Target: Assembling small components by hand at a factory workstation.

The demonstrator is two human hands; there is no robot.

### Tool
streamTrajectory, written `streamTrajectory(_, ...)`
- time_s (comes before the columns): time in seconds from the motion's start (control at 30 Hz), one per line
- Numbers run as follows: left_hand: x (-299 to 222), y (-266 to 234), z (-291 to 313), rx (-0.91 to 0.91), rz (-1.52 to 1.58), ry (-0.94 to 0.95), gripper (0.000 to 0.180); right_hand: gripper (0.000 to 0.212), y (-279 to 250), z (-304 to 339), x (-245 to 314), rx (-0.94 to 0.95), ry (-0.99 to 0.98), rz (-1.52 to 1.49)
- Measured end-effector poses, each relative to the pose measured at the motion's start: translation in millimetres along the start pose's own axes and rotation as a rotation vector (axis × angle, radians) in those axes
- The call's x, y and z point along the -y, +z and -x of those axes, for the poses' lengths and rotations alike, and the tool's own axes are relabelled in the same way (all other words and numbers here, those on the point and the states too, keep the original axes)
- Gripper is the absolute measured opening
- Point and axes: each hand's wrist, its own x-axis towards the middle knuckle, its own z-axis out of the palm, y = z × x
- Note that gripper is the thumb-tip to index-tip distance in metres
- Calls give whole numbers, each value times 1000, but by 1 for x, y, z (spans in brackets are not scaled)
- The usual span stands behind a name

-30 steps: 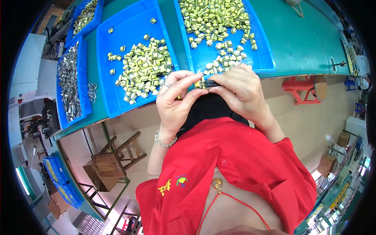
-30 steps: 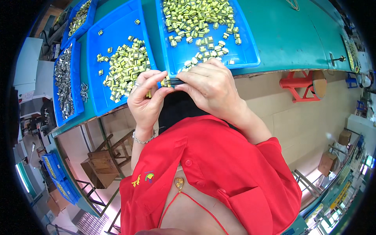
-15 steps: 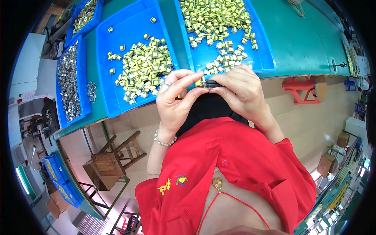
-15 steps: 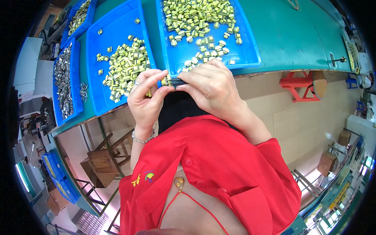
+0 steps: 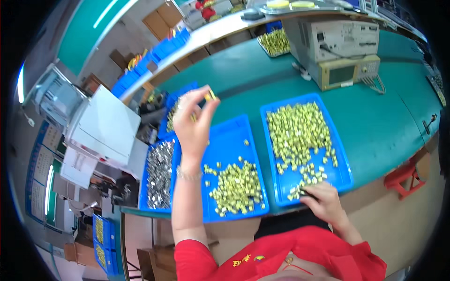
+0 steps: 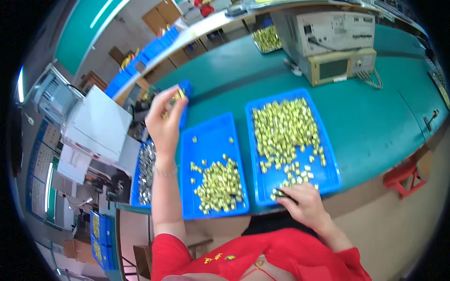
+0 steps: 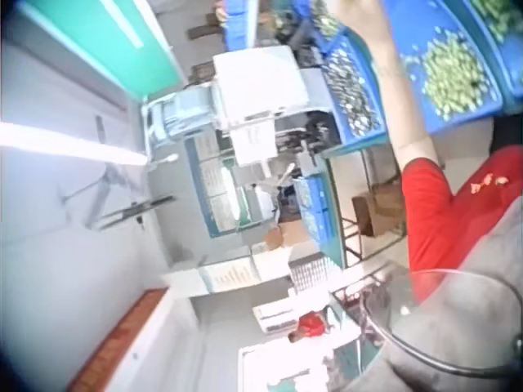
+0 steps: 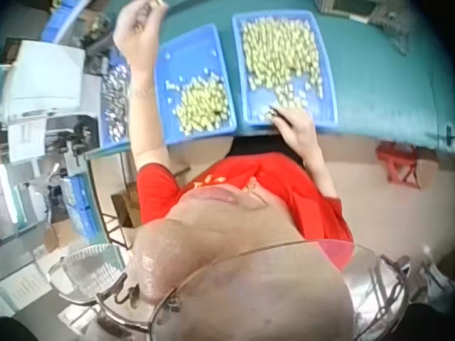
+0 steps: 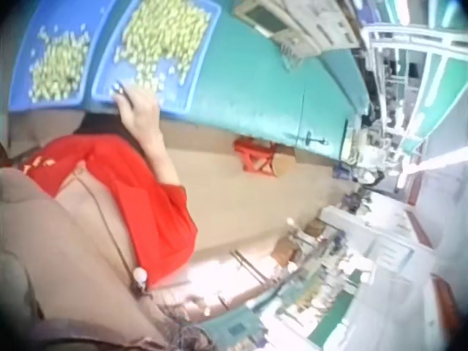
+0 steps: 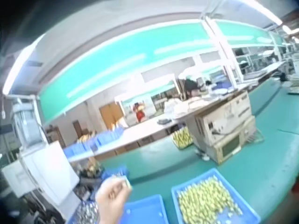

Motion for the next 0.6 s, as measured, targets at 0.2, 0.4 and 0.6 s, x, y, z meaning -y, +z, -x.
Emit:
streamTrajectory(0.2,100,22,-171,15,-79,-64,30,26,-18,-7,-6,29,117,-184)
streamTrajectory(0.4,150,73,-218,134,-455,-251,33,27,-25,-15,-23,25,146,-269)
streamTrajectory(0.6,156,93,-223,319,-565,-370,38,26,-31,-22,-24,106,206,-310)
